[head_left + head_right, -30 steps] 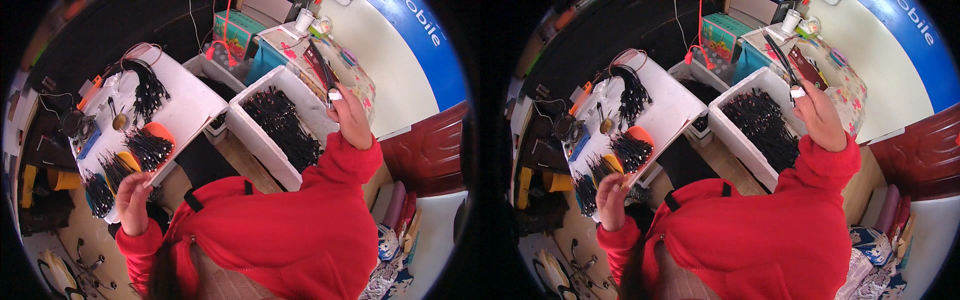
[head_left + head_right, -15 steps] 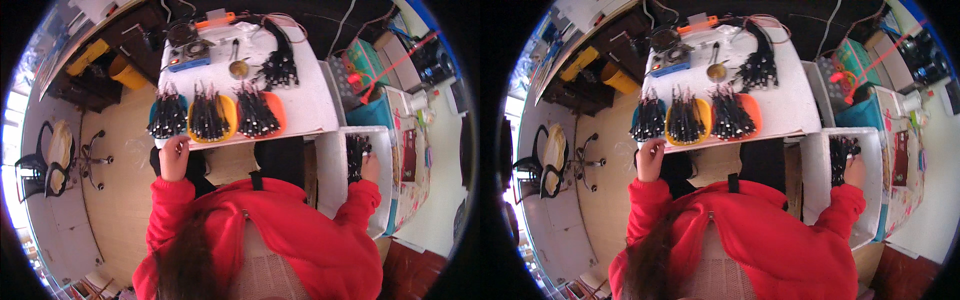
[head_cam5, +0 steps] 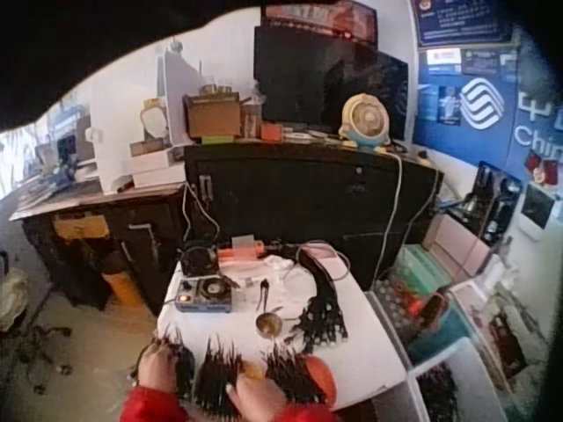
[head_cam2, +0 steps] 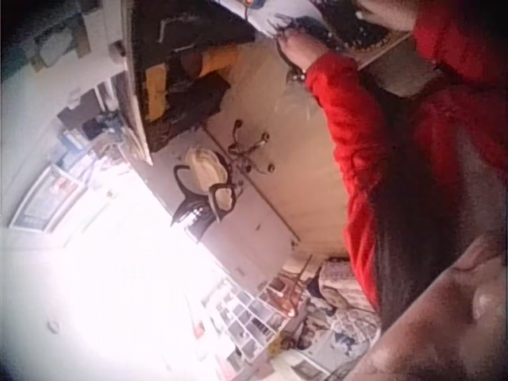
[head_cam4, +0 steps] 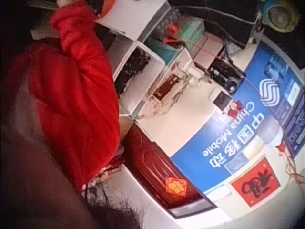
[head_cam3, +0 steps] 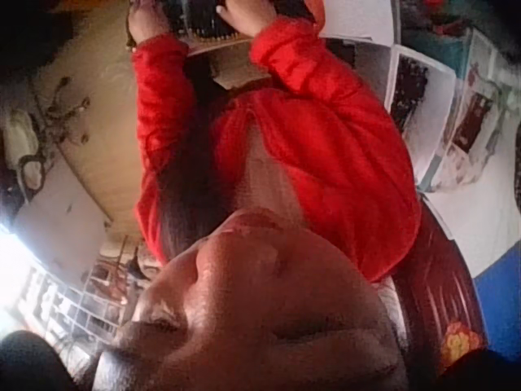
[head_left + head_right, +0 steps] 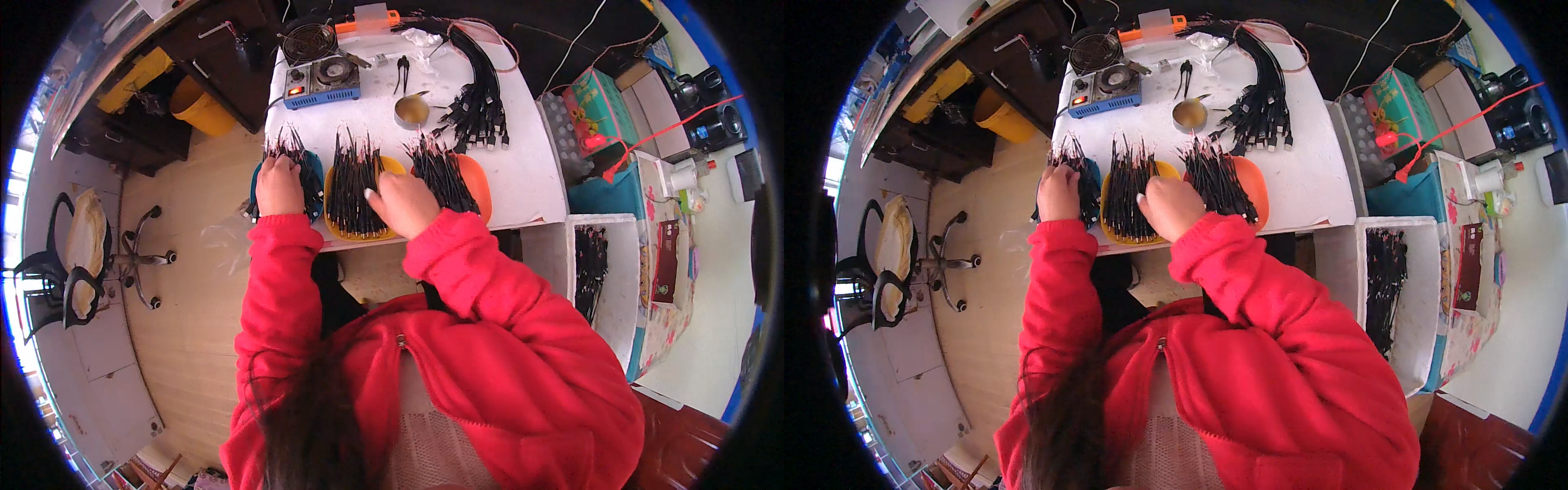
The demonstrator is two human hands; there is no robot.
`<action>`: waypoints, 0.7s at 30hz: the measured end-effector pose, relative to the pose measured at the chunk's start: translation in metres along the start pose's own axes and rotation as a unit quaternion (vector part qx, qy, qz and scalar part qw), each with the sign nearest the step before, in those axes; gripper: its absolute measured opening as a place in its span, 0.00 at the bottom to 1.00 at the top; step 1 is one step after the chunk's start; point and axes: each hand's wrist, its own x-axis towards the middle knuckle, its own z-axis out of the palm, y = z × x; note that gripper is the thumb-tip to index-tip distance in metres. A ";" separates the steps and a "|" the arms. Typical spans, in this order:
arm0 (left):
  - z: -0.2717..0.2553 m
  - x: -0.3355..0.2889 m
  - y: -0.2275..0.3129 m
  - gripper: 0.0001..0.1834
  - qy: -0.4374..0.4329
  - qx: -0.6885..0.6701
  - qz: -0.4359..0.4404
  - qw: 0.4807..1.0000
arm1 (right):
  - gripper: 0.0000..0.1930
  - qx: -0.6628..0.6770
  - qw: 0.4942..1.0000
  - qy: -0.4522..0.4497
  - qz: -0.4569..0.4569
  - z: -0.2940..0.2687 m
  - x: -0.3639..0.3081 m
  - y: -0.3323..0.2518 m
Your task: The person sits at a workbench and repeatedly picks up small black cable assemblies, applies a white substance to the ends, and places them into trays. They use a soldering station and pliers while organizing components in colored trays.
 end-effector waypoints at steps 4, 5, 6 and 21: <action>-0.029 -0.005 0.010 0.05 0.089 -0.122 0.008 0.988 | 0.12 -0.010 1.000 -0.008 0.010 0.016 0.011 0.001; -0.038 -0.008 0.015 0.04 0.128 -0.138 0.021 0.982 | 0.13 -0.001 1.000 -0.014 0.022 0.017 0.010 0.002; -0.046 -0.011 0.021 0.04 0.171 -0.153 0.038 0.973 | 0.13 0.008 0.999 -0.020 0.033 0.019 0.010 0.004; -0.091 -0.103 0.078 0.07 -0.070 -0.767 -0.191 0.609 | 0.11 0.186 0.980 0.027 0.058 0.013 0.004 0.020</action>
